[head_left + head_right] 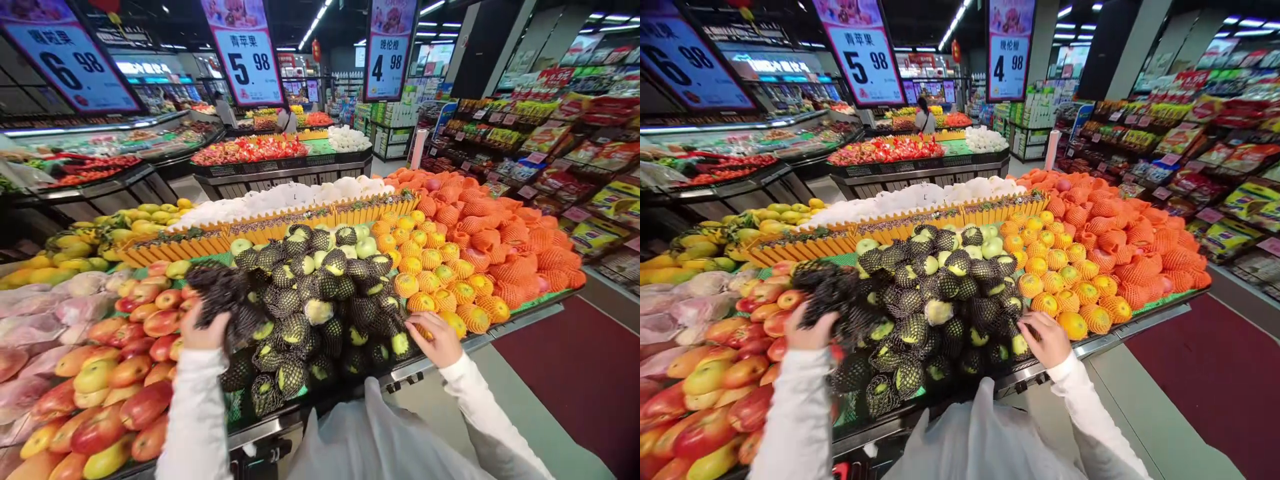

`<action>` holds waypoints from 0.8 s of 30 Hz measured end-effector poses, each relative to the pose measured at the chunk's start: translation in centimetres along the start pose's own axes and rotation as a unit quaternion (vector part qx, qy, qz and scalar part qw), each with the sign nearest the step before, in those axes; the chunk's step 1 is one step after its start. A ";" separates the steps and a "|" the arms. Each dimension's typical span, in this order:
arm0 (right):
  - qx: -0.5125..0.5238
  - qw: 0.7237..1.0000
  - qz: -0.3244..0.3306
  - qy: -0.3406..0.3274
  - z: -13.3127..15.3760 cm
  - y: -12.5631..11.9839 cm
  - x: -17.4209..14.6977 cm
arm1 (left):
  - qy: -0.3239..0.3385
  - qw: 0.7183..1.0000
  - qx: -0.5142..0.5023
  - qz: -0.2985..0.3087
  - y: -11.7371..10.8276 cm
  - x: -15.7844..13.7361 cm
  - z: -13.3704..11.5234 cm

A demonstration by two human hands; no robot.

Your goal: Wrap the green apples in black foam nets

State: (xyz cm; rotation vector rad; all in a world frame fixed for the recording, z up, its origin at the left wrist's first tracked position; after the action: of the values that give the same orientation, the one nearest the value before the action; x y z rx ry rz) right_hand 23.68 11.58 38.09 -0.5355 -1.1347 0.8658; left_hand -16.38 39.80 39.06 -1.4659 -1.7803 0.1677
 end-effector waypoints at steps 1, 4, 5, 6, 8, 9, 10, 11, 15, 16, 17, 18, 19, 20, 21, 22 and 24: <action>-0.010 1.000 -0.003 0.006 -1.1 -0.5 -0.7 | 0.014 0.999 0.022 0.020 2.0 0.5 -1.1; -0.041 0.999 -0.012 0.017 -4.0 -1.8 -2.1 | 0.055 0.980 0.146 0.126 8.6 1.1 -4.2; -0.048 0.999 -0.012 0.019 -4.8 -2.1 -2.3 | 0.062 0.966 0.187 0.169 10.5 1.0 -4.9; -0.053 0.998 -0.009 0.018 -5.5 -2.4 -2.4 | 0.068 0.949 0.223 0.211 12.1 0.8 -5.4; -0.056 0.998 -0.003 0.013 -6.5 -2.9 -2.2 | 0.076 0.920 0.266 0.278 14.1 0.3 -6.1; -0.055 0.998 -0.002 0.010 -7.0 -2.9 -1.9 | 0.080 0.913 0.273 0.293 14.5 0.0 -6.3; -0.052 0.999 -0.003 0.006 -7.5 -2.8 -1.6 | 0.086 0.913 0.270 0.294 14.5 -0.2 -6.5; -0.047 0.999 -0.003 0.001 -7.9 -2.6 -1.1 | 0.093 0.918 0.261 0.282 14.2 -0.3 -6.7; -0.035 0.999 -0.001 -0.019 -8.8 -0.2 1.7 | 0.113 0.953 0.203 0.192 11.7 0.2 -7.5; -0.030 0.999 0.003 -0.023 -8.6 0.7 2.6 | 0.110 0.961 0.184 0.174 11.1 0.4 -7.6; -0.021 0.999 0.005 -0.026 -8.3 1.5 3.5 | 0.104 0.968 0.165 0.158 10.6 0.7 -7.7; -0.007 0.999 0.007 -0.031 -7.6 2.3 4.4 | 0.100 0.973 0.149 0.144 10.3 0.9 -7.6; 0.012 0.999 0.009 -0.037 -6.9 3.1 5.2 | 0.098 0.977 0.137 0.129 10.1 1.2 -7.6; 0.035 0.998 0.008 -0.044 -6.0 3.7 5.9 | 0.099 0.980 0.128 0.114 10.2 1.4 -7.6; 0.057 0.997 0.007 -0.055 -5.1 4.3 6.5 | 0.104 0.982 0.122 0.100 10.4 1.7 -7.6; 0.076 0.995 0.009 -0.067 -4.3 4.8 6.9 | 0.114 0.982 0.118 0.089 10.8 1.9 -7.6; 0.098 0.991 0.013 -0.086 -3.3 5.5 7.8 | 0.136 0.980 0.115 0.093 12.2 2.3 -7.7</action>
State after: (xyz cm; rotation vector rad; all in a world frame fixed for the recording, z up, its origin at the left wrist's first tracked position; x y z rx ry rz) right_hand 26.29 21.26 37.11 -0.3185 -1.1846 1.0498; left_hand -2.11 42.79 38.44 -1.4113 -1.3585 0.2475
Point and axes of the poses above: each hand's wrist, its own x-axis towards the middle knuckle, its own y-axis out of the palm, z = x × y, the point moved 3 cm from there along x, towards the middle knuckle, and after that the axes turned 5 degrees about -x, right-handed, at the moved point
